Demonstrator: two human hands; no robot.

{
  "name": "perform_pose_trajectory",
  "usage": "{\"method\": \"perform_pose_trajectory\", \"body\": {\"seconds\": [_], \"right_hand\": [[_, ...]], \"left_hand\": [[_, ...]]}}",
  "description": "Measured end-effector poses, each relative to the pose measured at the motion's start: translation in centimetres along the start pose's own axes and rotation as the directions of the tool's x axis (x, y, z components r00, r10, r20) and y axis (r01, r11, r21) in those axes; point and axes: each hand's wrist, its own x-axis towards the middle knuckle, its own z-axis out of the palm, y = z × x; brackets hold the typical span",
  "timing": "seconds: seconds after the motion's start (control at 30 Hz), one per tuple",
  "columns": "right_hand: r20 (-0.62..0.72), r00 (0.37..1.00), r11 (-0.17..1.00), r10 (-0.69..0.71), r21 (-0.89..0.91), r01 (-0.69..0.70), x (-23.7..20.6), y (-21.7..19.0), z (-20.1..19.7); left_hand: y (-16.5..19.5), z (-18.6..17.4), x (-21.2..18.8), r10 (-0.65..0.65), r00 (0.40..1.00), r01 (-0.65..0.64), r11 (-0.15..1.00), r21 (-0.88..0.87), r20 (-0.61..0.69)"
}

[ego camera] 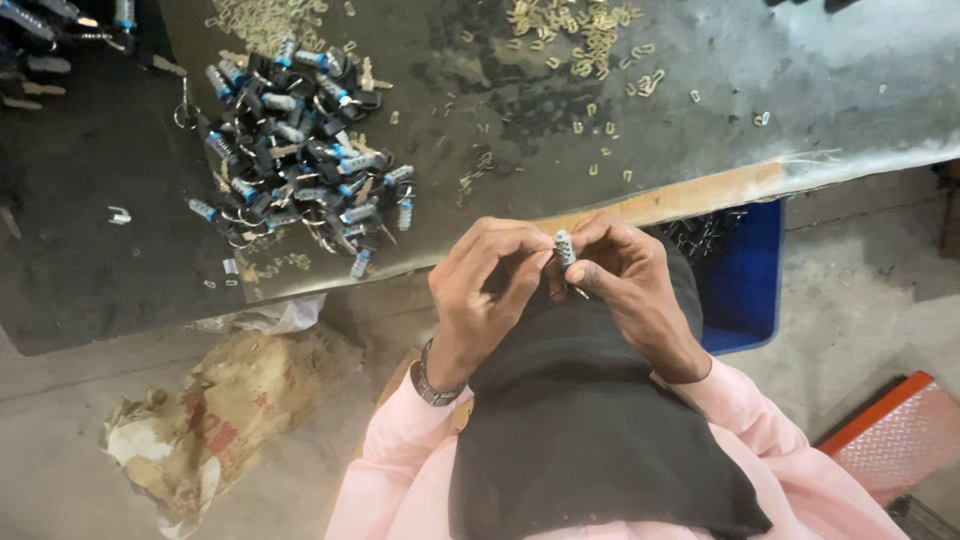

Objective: The person sits at a workbench assembling padlock components. They pick up a lock body, insert a small metal retaining clip into it, and use a black cylindrical punch tool to press the clip into place, then set the assembled lock aside and repeat with the next lock body.

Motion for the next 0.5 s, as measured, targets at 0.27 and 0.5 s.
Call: {"method": "perform_pose_trajectory", "body": {"seconds": [0.27, 0.5], "right_hand": [[-0.103, 0.995, 0.970, -0.007, -0.243, -0.018, -1.6, 2.8, 5.1], [-0.010, 0.994, 0.958, -0.109, -0.267, 0.102, -4.1, 3.2, 2.9]], "left_hand": [[-0.7, -5.2, -3.5, 0.153, 0.987, -0.158, 0.970, 0.184, 0.040], [-2.6, -4.9, -4.0, -0.130, 0.923, 0.258, 0.907, -0.333, 0.363]]}}
